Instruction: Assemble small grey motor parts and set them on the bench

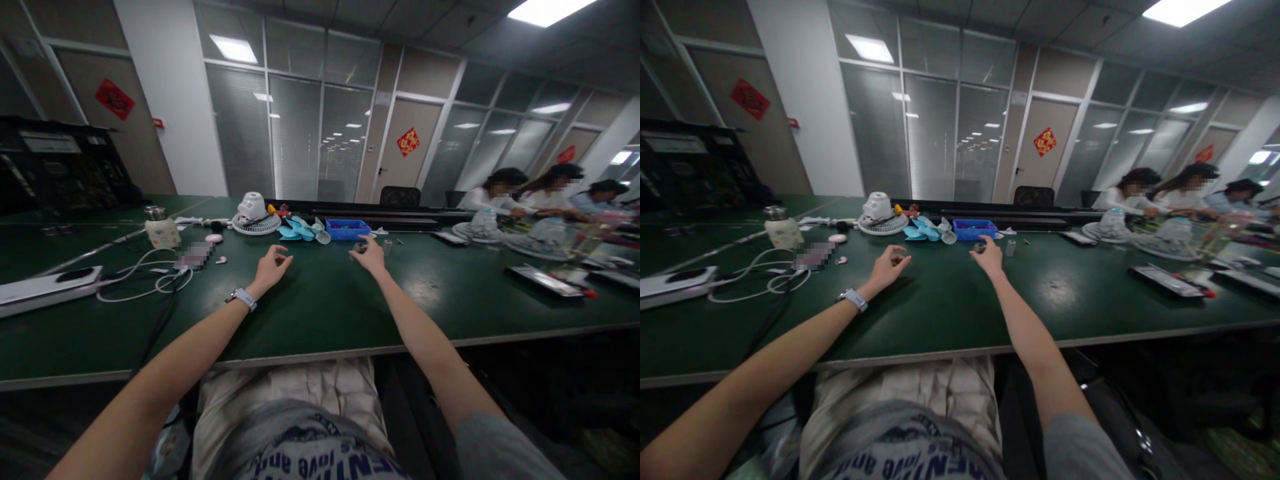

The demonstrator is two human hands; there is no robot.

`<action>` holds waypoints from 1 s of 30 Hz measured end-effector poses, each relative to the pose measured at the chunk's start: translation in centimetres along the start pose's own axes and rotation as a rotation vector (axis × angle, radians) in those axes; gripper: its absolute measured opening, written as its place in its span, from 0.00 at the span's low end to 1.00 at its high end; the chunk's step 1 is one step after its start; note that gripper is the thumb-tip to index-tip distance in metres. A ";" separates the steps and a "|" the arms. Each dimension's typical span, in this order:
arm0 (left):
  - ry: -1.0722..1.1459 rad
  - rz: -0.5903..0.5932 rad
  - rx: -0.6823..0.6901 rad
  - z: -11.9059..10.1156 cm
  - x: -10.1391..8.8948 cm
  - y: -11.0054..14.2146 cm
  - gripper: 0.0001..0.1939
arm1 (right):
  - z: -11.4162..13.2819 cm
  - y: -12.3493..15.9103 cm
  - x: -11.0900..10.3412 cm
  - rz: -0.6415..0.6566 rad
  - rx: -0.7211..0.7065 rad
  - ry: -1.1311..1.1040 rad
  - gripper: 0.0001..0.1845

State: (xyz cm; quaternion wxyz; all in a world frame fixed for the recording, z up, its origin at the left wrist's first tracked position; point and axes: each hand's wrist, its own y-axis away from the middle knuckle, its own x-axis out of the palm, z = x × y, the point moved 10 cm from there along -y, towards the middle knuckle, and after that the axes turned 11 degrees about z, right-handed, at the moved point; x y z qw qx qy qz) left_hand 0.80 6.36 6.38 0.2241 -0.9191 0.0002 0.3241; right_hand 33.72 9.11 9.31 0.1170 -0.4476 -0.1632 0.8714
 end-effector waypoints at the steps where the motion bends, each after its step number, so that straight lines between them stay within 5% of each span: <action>1: 0.000 -0.011 0.036 -0.9 0.0 0.2 0.19 | 2.4 0.4 1.9 0.057 -0.095 -0.081 0.35; 5: 0.027 -0.090 0.184 -4.2 -0.3 1.3 0.27 | 9.5 3.1 8.5 0.272 -0.310 -0.310 0.38; 8: 0.029 -0.078 0.246 -5.5 0.2 1.7 0.29 | 12.0 4.9 10.7 0.356 -0.372 -0.355 0.38; 21: 0.080 0.014 0.138 -4.9 1.2 0.6 0.25 | 12.9 6.1 10.9 0.344 -0.431 -0.242 0.34; 27: 0.228 -0.162 0.019 -1.3 -0.5 0.0 0.28 | 12.6 6.1 11.0 0.334 -0.394 -0.228 0.38; 30: 0.162 -0.088 -0.083 1.0 -0.3 -0.2 0.28 | 11.8 5.0 10.2 0.310 -0.356 -0.215 0.40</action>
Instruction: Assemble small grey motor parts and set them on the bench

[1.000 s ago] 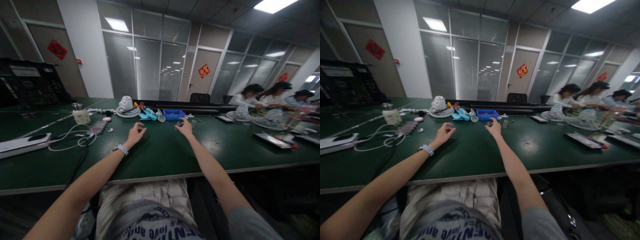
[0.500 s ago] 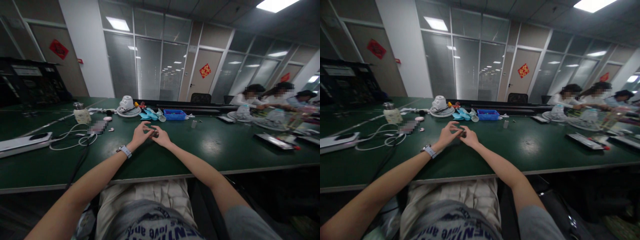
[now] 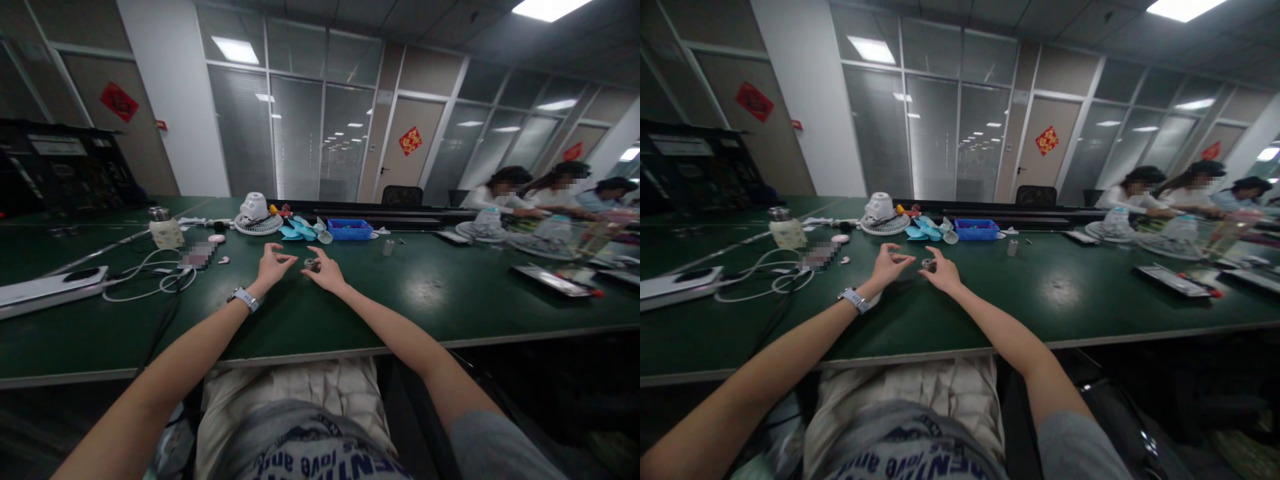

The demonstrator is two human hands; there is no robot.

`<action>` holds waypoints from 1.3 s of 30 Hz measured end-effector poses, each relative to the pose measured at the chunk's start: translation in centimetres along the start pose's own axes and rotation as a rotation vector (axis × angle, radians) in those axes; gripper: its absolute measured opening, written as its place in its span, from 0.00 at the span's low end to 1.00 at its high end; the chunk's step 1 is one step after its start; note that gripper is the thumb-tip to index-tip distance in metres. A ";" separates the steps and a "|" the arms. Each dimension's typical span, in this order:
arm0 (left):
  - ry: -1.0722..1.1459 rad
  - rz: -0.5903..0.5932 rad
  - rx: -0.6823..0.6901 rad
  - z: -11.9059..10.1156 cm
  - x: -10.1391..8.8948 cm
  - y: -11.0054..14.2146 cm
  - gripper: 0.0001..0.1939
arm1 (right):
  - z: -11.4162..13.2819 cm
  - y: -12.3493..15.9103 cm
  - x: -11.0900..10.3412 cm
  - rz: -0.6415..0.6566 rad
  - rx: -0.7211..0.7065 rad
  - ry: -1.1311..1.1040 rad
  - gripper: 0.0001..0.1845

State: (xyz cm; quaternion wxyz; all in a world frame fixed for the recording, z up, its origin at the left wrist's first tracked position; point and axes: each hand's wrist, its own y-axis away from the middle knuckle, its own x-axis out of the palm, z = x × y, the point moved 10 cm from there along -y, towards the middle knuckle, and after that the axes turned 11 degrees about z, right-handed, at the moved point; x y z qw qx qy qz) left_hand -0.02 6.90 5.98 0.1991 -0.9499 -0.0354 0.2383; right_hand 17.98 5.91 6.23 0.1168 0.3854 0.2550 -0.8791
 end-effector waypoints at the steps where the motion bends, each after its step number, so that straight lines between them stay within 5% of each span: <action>1: -0.042 0.045 -0.028 0.7 0.2 -0.1 0.28 | -0.7 -0.1 -1.0 -0.027 0.030 0.014 0.40; 5: -0.163 0.185 -0.090 2.2 1.2 0.0 0.24 | -5.2 1.0 -8.1 -0.221 0.251 0.199 0.35; 11: -0.225 0.241 -0.080 1.9 2.0 0.2 0.23 | -13.8 6.7 -18.1 -0.422 0.744 0.492 0.30; 17: -0.232 0.161 -0.137 2.1 1.2 0.1 0.20 | -18.5 9.9 -18.8 -0.433 0.978 0.408 0.28; 22: -0.197 0.044 -0.230 2.5 -0.2 0.1 0.13 | -15.2 9.1 -19.4 -0.613 0.869 0.563 0.33; 24: -0.190 0.009 -0.251 2.7 -0.6 0.1 0.13 | -11.5 7.1 -18.5 -0.629 0.657 0.622 0.31; 26: -0.193 -0.009 -0.270 3.0 -0.9 0.1 0.14 | -7.2 4.4 -15.2 -0.506 0.389 0.609 0.27; 31: -0.227 -0.015 -0.305 3.3 -1.2 0.2 0.14 | 2.5 0.3 -0.6 0.083 -0.155 0.503 0.21; 34: -0.259 -0.025 -0.314 3.1 -1.4 0.4 0.15 | 4.3 -0.1 4.8 0.251 -0.214 0.557 0.22; 39: -0.293 -0.027 -0.312 2.8 -1.4 0.5 0.14 | 4.0 -0.5 5.8 0.296 -0.198 0.544 0.20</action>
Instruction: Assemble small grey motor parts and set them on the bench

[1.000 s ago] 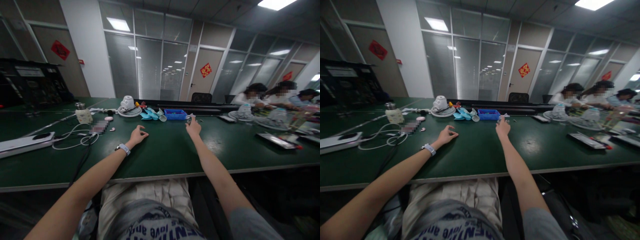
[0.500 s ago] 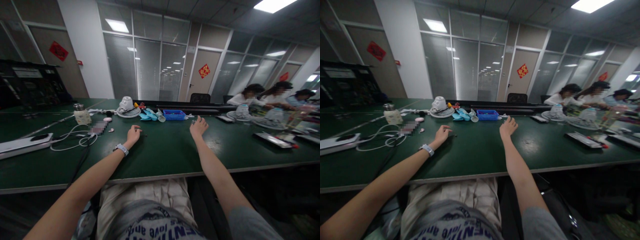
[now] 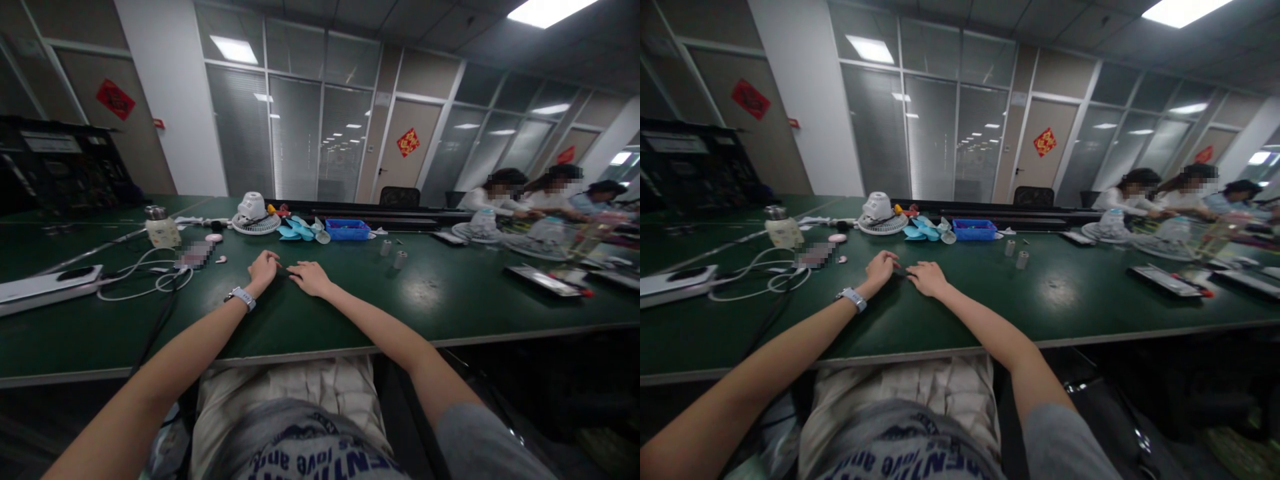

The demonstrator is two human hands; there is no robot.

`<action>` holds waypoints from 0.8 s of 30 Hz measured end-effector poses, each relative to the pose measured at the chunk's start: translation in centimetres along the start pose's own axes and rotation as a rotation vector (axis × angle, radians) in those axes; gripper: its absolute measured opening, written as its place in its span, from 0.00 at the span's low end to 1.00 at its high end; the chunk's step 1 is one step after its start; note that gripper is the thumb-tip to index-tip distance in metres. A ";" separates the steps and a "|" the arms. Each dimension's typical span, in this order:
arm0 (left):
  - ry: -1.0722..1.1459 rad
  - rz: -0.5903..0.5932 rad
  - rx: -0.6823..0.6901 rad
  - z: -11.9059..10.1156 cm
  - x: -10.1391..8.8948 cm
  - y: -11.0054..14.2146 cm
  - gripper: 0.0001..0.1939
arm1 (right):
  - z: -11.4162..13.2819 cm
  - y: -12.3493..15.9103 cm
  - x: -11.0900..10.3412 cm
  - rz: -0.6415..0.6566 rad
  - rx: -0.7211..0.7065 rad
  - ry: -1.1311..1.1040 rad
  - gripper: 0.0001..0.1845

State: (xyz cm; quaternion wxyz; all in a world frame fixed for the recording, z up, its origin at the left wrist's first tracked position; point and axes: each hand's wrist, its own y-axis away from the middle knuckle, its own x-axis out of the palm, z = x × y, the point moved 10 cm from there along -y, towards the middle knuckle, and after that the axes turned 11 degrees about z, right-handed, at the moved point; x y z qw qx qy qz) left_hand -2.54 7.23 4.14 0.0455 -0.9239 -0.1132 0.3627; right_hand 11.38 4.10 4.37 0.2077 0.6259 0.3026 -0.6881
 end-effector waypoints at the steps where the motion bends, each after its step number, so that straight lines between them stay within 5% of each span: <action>1: 0.000 0.002 0.000 0.0 0.0 0.0 0.14 | -0.2 0.1 -0.2 -0.006 0.002 -0.008 0.19; 10: 0.014 0.017 0.014 0.5 0.4 -0.5 0.14 | -4.5 1.8 -2.7 -0.194 0.210 -0.168 0.14; 16: 0.049 0.034 0.044 0.8 1.0 -1.2 0.12 | -17.3 10.9 -9.7 -0.529 0.686 0.026 0.18; 20: 0.062 0.039 0.064 1.0 1.2 -1.4 0.12 | -25.1 17.5 -9.8 -0.519 1.041 0.029 0.18; 24: 0.081 0.046 0.066 0.9 1.1 -1.3 0.11 | -26.9 19.6 -9.2 -0.551 1.157 0.019 0.19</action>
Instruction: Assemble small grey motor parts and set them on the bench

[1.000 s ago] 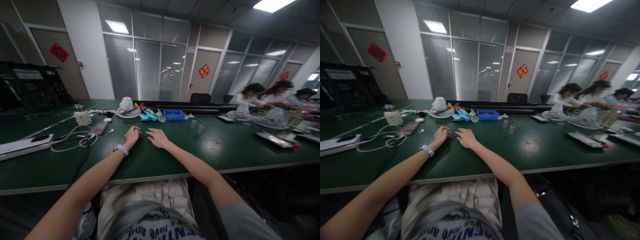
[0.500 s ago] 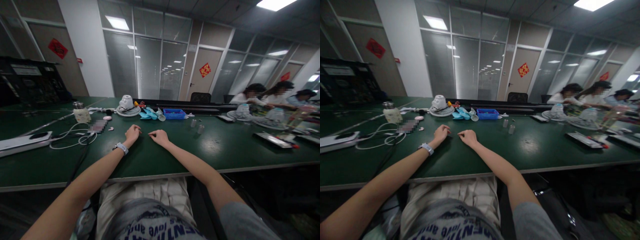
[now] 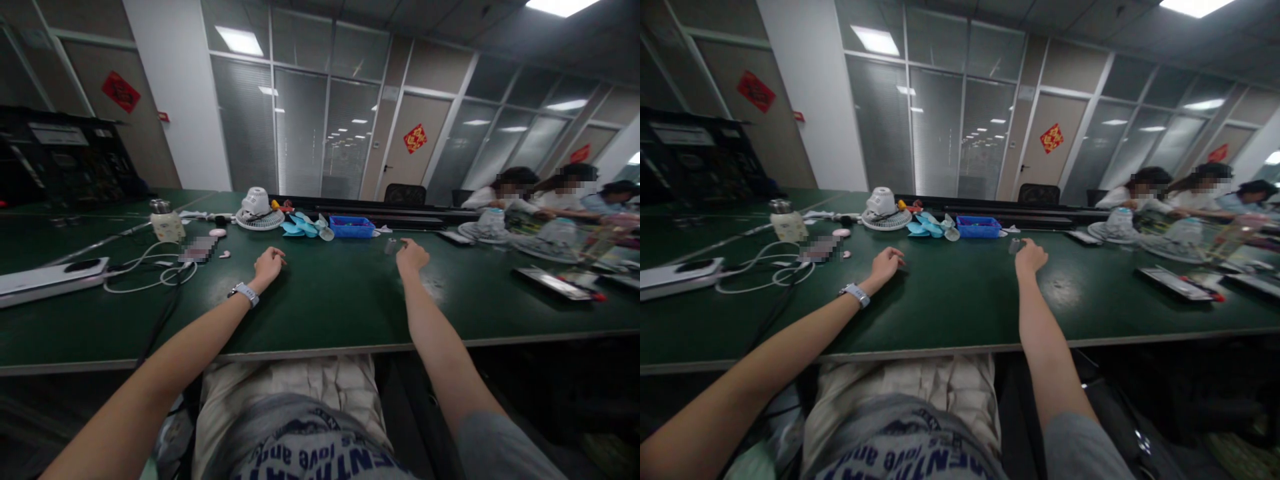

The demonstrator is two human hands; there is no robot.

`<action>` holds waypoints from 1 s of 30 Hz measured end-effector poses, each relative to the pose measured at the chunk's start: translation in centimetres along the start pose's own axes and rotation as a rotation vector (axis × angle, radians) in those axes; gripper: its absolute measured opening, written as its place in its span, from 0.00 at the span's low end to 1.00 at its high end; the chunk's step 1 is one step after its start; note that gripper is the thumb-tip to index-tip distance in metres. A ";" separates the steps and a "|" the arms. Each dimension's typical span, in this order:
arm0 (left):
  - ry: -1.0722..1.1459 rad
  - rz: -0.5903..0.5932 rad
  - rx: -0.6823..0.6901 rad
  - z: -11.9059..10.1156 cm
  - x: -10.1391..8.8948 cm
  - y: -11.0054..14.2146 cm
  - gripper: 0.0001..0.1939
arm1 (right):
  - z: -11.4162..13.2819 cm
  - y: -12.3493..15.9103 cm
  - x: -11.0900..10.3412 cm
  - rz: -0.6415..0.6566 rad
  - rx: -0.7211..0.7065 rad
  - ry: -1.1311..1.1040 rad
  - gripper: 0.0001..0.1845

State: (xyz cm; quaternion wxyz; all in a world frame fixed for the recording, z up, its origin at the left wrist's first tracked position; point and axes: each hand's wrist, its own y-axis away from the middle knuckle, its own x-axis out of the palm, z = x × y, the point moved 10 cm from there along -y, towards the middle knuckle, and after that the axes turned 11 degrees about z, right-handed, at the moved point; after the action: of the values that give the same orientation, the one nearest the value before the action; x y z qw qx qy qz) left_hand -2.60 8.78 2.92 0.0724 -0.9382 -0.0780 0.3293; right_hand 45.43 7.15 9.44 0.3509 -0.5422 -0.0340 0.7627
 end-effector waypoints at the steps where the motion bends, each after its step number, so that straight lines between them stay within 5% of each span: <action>1: 0.002 0.002 -0.001 -0.1 0.0 0.0 0.11 | 0.0 0.1 0.0 -0.014 0.004 -0.005 0.20; 12: -0.013 0.004 0.015 -0.9 -0.1 0.6 0.13 | -2.2 -0.4 0.3 0.024 0.123 -0.091 0.19; 30: 0.003 0.038 0.027 -0.7 0.3 0.3 0.12 | -1.1 -0.1 0.5 0.068 0.084 -0.076 0.18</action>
State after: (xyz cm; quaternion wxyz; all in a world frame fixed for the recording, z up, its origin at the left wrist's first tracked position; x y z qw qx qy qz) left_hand -1.87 8.46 3.24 0.0790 -0.9389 -0.0554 0.3304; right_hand 46.31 7.15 8.61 0.3457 -0.4985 0.0034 0.7949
